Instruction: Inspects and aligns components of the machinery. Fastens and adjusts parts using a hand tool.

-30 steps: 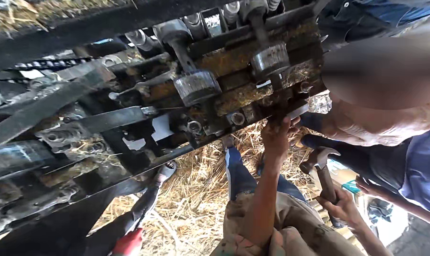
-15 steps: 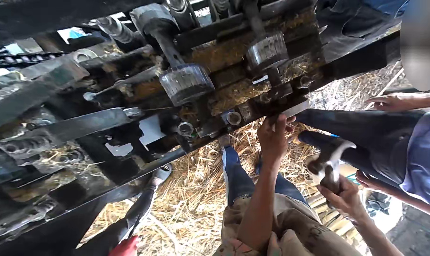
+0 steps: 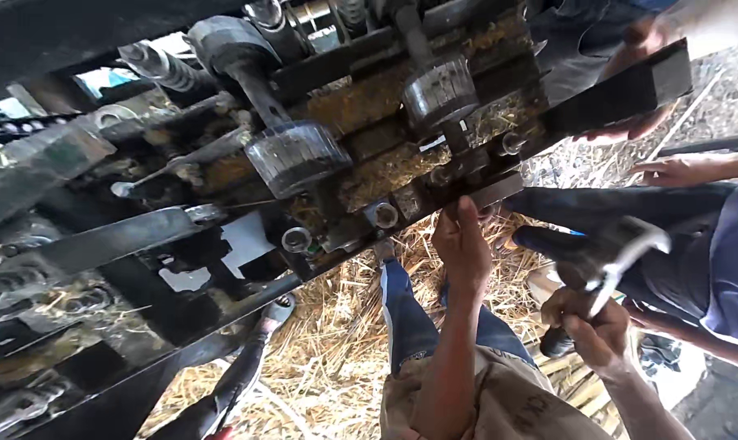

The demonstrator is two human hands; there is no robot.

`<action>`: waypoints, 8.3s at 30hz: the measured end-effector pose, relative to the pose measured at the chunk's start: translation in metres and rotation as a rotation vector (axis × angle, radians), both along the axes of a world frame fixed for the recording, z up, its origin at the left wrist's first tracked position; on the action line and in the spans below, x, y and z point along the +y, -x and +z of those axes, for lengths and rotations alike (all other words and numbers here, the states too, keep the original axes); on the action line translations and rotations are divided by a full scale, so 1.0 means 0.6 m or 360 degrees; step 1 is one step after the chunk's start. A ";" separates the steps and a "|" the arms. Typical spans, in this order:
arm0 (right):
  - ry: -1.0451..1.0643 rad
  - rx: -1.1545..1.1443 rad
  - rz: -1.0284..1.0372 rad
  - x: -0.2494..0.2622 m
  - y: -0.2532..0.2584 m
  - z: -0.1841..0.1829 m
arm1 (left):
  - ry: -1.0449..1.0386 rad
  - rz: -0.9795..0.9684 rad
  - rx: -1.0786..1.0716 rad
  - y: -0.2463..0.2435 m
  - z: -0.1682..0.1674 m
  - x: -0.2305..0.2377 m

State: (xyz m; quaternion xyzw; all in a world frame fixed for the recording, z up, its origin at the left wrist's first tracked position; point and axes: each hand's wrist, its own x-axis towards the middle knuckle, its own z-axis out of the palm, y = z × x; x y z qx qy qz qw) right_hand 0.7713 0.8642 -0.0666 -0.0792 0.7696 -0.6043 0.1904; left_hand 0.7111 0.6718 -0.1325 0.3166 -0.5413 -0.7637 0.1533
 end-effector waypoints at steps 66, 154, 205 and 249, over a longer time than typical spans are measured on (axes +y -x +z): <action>-0.0742 0.0601 0.0099 -0.068 0.055 -0.090 | -0.0180 0.0262 0.0094 0.010 -0.009 0.029; -0.0565 0.0282 0.0018 -0.045 0.042 -0.118 | 0.2219 -0.0495 0.0319 -0.006 -0.025 -0.114; -0.0303 0.0392 -0.0016 -0.045 0.039 -0.156 | 0.2211 -0.0467 0.0244 -0.002 -0.019 -0.105; -0.0240 0.0373 -0.0061 -0.059 0.048 0.025 | 0.0042 -0.0697 -0.0386 -0.053 0.103 -0.111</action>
